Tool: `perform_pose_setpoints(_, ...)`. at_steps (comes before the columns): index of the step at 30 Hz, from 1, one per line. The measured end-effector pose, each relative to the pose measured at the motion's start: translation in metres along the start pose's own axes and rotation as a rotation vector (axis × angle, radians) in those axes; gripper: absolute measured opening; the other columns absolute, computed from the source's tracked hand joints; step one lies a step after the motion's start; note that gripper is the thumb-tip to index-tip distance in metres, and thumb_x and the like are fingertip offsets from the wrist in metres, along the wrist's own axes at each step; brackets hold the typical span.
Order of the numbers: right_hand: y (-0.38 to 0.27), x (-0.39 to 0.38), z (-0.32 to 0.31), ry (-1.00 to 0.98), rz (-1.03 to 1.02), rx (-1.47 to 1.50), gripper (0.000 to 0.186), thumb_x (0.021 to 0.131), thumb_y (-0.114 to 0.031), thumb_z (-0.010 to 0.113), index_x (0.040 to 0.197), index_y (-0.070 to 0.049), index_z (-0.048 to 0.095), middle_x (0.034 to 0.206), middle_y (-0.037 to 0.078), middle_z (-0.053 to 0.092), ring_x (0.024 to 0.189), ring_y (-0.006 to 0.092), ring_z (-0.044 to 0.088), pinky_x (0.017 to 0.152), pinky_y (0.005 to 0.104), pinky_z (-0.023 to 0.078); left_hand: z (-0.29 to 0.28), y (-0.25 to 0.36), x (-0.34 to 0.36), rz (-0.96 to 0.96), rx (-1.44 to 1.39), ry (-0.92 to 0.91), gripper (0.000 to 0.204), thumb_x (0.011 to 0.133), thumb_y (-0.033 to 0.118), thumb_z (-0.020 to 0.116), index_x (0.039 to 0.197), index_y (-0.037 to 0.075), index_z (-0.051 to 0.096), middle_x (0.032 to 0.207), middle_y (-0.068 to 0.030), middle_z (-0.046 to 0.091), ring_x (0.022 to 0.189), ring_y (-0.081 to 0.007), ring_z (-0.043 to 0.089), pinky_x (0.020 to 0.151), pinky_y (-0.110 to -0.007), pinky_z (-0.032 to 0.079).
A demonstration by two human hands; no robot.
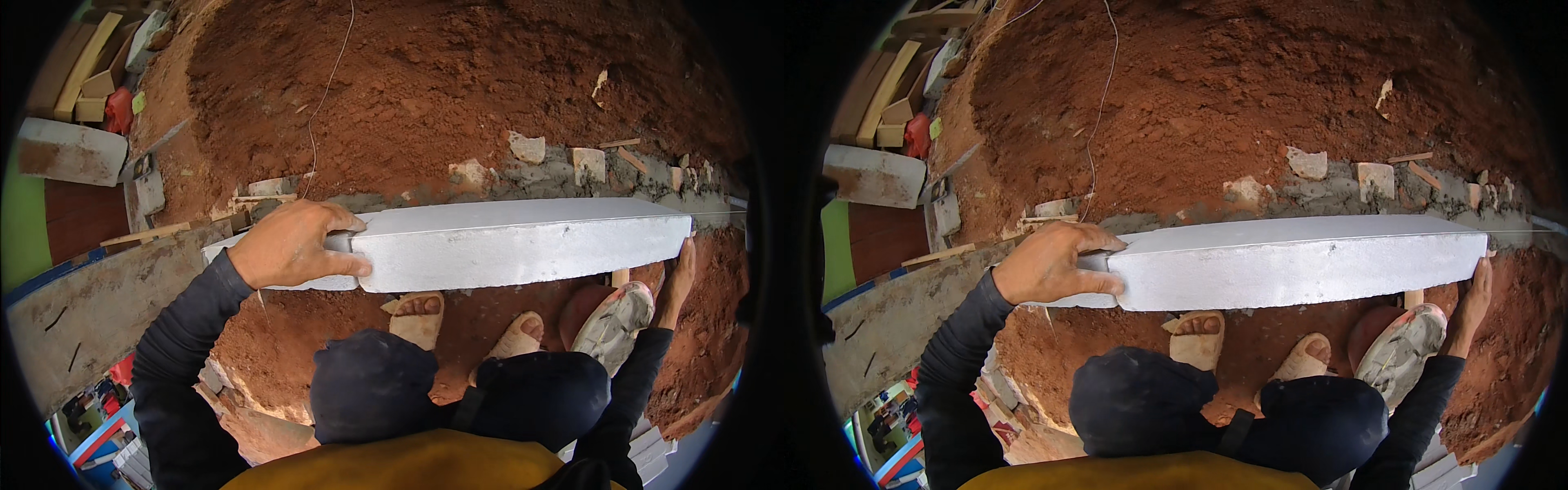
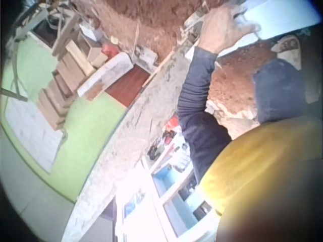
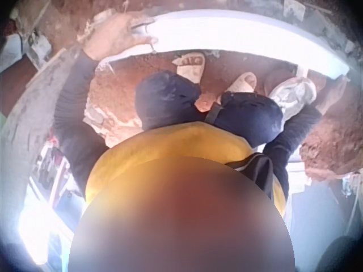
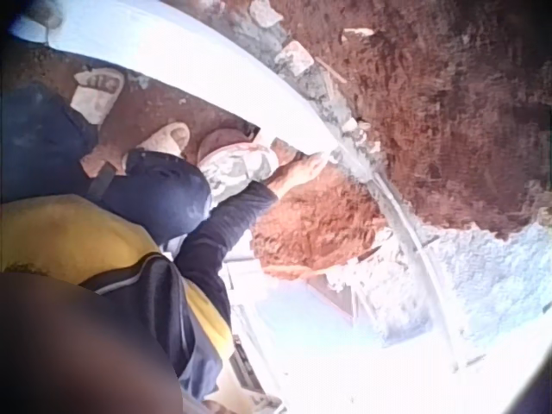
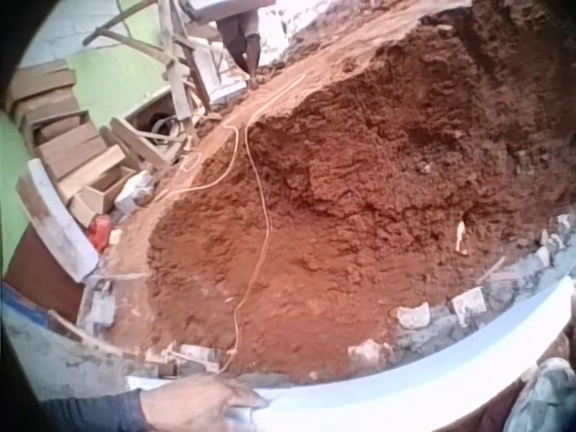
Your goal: The person installs white rectangular tiles along a curved foundation line. They apply cement mortar to the back of each tile using a trowel, place the tile onto the prepared bed, and tap it into position with a hammer. The person repeats this process for multiple tiles along the curve.
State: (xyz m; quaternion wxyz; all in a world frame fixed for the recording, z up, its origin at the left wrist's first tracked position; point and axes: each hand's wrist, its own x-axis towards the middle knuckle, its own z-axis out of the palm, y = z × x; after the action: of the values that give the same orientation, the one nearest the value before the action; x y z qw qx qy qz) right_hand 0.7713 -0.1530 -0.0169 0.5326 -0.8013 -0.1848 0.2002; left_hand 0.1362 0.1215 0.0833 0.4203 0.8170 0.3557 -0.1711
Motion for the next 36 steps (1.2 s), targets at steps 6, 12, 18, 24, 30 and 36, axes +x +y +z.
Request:
perform_pose_setpoints(6,-0.005,-0.012,0.013,0.095,0.009,0.034,0.046,0.112,-0.038,0.063,0.139,-0.001,0.068,0.12,0.002,0.071,0.105,0.0119,0.064,0.089,0.0285,0.054,0.004,0.014,0.003,-0.047,-0.172,0.093,0.053,0.083,0.033,0.09,0.114,-0.007,0.078,0.117,-0.0256,0.077,0.106,-0.0384,0.076,0.092,-0.042,0.057)
perform_pose_setpoints(12,-0.021,-0.024,0.026,0.102,0.025,0.038,0.053,0.111,-0.036,0.064,0.146,0.004,0.063,0.137,0.011,0.07,0.121,0.0178,0.067,0.105,0.0323,0.053,0.005,0.019,0.006,-0.147,-0.191,0.09,0.058,0.076,0.027,0.096,0.114,-0.012,0.076,0.114,-0.029,0.076,0.104,-0.0385,0.076,0.092,-0.043,0.057)
perform_pose_setpoints(18,-0.008,-0.016,0.016,0.132,0.005,-0.046,0.054,0.111,-0.041,0.063,0.148,-0.002,0.062,0.132,0.007,0.071,0.116,0.0172,0.068,0.1,0.0334,0.055,0.002,0.025,0.011,-0.105,-0.191,0.097,0.056,0.076,0.026,0.096,0.113,-0.011,0.076,0.112,-0.0284,0.077,0.104,-0.0387,0.076,0.093,-0.044,0.057)
perform_pose_setpoints(24,0.001,-0.006,0.005,-0.065,-0.037,0.078,0.045,0.115,-0.036,0.055,0.139,0.001,0.065,0.128,0.01,0.07,0.113,0.0193,0.069,0.096,0.036,0.058,0.006,0.001,0.001,-0.099,-0.199,0.101,0.082,0.083,0.047,0.09,0.142,-0.004,0.065,0.123,-0.025,0.077,0.108,-0.0371,0.077,0.096,-0.043,0.057)
perform_pose_setpoints(30,0.009,0.008,-0.007,0.035,-0.033,-0.1,0.06,0.113,-0.043,0.056,0.154,0.002,0.055,0.147,0.015,0.063,0.131,0.0239,0.063,0.107,0.0367,0.053,-0.003,-0.012,-0.037,-0.096,0.14,0.186,0.096,0.073,0.052,0.096,0.15,0.006,0.061,0.146,-0.0219,0.066,0.137,-0.0402,0.062,0.116,-0.048,0.049)
perform_pose_setpoints(36,0.026,0.019,-0.028,-0.012,-0.093,-0.155,0.061,0.113,-0.044,0.057,0.153,0.002,0.056,0.147,0.015,0.062,0.132,0.0232,0.062,0.107,0.0355,0.052,0.03,-0.004,-0.049,-0.023,0.172,0.297,0.096,0.07,0.061,0.095,0.144,0.009,0.064,0.146,-0.0168,0.064,0.15,-0.0375,0.049,0.13,-0.061,0.027)
